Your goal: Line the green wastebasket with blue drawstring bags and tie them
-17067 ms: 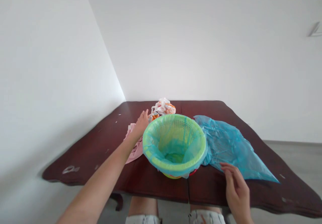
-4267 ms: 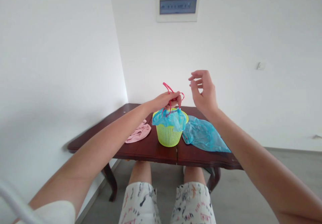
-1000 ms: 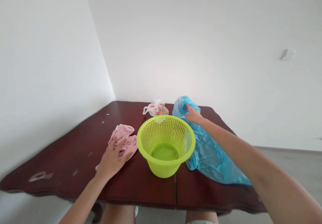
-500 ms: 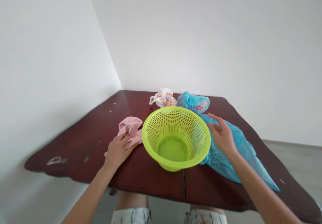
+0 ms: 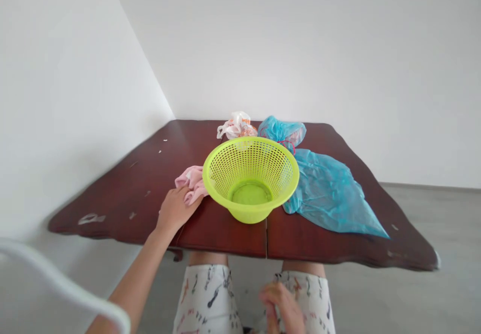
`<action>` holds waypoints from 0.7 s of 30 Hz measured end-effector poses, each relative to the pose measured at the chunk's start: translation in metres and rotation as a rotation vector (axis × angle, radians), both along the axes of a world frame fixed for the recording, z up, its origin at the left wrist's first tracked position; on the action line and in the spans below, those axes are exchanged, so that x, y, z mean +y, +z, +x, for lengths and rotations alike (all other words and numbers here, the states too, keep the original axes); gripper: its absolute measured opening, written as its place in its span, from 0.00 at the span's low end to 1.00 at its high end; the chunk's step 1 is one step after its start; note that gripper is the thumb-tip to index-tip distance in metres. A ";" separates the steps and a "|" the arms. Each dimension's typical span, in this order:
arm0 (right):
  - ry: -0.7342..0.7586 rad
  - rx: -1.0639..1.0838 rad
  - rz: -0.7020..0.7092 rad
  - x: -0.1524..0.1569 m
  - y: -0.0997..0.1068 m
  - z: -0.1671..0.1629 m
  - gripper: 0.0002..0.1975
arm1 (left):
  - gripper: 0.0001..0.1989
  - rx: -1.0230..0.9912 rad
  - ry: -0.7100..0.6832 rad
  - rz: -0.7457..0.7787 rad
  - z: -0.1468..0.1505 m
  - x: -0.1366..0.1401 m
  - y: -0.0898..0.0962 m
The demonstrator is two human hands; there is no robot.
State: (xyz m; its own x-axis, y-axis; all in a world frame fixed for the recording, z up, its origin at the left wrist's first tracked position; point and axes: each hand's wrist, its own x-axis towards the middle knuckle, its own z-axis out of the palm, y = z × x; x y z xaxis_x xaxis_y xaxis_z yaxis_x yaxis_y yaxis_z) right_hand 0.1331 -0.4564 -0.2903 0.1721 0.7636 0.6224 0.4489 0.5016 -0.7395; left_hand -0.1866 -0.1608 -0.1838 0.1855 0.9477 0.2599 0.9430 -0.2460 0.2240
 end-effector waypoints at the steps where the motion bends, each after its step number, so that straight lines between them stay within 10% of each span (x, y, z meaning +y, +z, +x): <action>1: 0.101 -0.052 -0.031 0.005 0.004 -0.012 0.15 | 0.22 -0.009 0.001 -0.009 0.000 -0.012 0.004; 9: 0.628 0.156 -0.340 0.040 0.013 -0.070 0.76 | 0.26 -0.582 -0.134 -0.257 0.016 -0.162 -0.012; 12: 0.636 0.480 -0.336 0.041 0.007 -0.101 0.69 | 0.35 -0.905 -0.108 -0.323 0.045 -0.217 -0.040; 15: 0.300 0.714 -0.347 0.029 0.001 -0.116 0.48 | 0.38 -1.033 -0.109 -0.390 0.067 -0.243 -0.043; 21: -0.145 0.639 -0.349 0.009 0.020 -0.068 0.37 | 0.30 -0.733 -0.675 -0.274 0.068 -0.217 0.028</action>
State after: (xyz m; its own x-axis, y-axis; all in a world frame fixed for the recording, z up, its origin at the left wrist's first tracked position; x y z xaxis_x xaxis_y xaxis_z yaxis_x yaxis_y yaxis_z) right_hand 0.0652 -0.4476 -0.2704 0.5334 0.8408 0.0921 -0.0787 0.1577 -0.9843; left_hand -0.1184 -0.3776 -0.1560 0.5839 0.7484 0.3147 0.2370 -0.5278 0.8156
